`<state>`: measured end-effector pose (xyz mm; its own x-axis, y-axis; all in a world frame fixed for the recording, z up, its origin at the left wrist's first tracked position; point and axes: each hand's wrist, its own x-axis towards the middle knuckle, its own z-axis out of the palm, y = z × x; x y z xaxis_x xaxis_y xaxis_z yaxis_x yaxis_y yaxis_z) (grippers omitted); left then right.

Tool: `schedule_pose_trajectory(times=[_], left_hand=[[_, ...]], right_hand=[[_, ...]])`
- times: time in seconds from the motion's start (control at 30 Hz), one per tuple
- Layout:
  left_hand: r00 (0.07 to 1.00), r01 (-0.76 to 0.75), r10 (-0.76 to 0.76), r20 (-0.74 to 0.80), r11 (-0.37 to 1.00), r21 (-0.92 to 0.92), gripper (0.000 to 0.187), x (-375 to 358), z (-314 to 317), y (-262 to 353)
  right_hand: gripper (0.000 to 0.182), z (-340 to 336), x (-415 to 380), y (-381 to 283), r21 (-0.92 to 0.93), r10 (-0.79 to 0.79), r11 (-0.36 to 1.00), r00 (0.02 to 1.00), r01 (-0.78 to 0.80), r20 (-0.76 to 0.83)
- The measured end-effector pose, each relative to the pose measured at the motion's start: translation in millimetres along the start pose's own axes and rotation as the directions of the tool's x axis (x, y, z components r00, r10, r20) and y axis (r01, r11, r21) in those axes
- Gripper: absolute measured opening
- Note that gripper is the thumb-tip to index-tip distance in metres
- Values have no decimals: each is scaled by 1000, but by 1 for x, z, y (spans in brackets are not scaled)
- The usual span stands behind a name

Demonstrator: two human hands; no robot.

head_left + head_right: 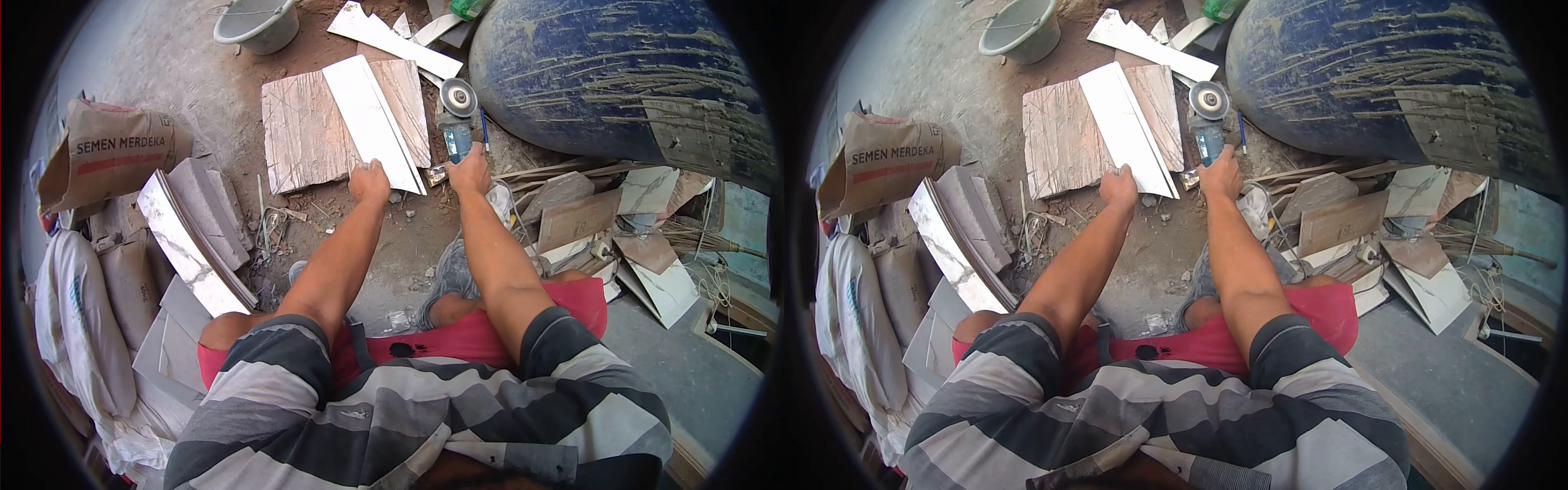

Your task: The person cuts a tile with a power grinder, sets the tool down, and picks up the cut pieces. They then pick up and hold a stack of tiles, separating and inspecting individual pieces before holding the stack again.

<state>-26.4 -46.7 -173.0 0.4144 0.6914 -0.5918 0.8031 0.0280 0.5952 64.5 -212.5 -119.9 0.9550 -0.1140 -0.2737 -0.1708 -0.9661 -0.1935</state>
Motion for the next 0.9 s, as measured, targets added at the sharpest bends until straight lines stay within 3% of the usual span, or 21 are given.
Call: schedule_pose_trajectory(times=[0.23,0.33,0.37,0.4,0.43,0.5,0.53,0.6,0.73,0.83,0.9], left_hand=[[979,172,-178,-95,982,-73,47,-3,4,-34],[953,300,-300,-48,954,-2,48,5,8,-44],[935,342,-328,131,934,-101,52,15,13,-55],[892,397,-330,309,898,-189,56,21,17,-63],[891,401,-333,308,896,-190,56,12,8,-52],[801,498,-318,507,824,-270,62,-4,-7,-33],[801,501,-323,504,823,-269,62,-3,-4,-38],[807,496,-196,557,736,-460,62,0,1,-45],[790,502,-173,589,734,-457,56,2,-1,-45],[810,476,-177,559,755,-451,50,1,-2,-48],[883,398,-111,456,691,-603,46,4,-4,-54]], right_hand=[[58,16,13,-1,-54,18,998,999,-15,43],[58,22,12,1,-48,29,998,999,-27,36],[58,24,12,2,-49,25,999,999,-23,38],[58,26,12,3,-67,21,998,999,-18,34],[59,28,13,5,-85,16,996,999,-13,30],[60,32,13,6,-91,15,996,999,-11,41],[61,33,12,6,-94,15,996,999,-11,50],[61,36,11,6,-96,15,995,998,-10,56],[62,38,14,4,-103,36,994,997,-28,73],[62,41,16,3,-110,30,994,997,-22,77],[63,44,18,5,-103,33,994,995,-23,90]])
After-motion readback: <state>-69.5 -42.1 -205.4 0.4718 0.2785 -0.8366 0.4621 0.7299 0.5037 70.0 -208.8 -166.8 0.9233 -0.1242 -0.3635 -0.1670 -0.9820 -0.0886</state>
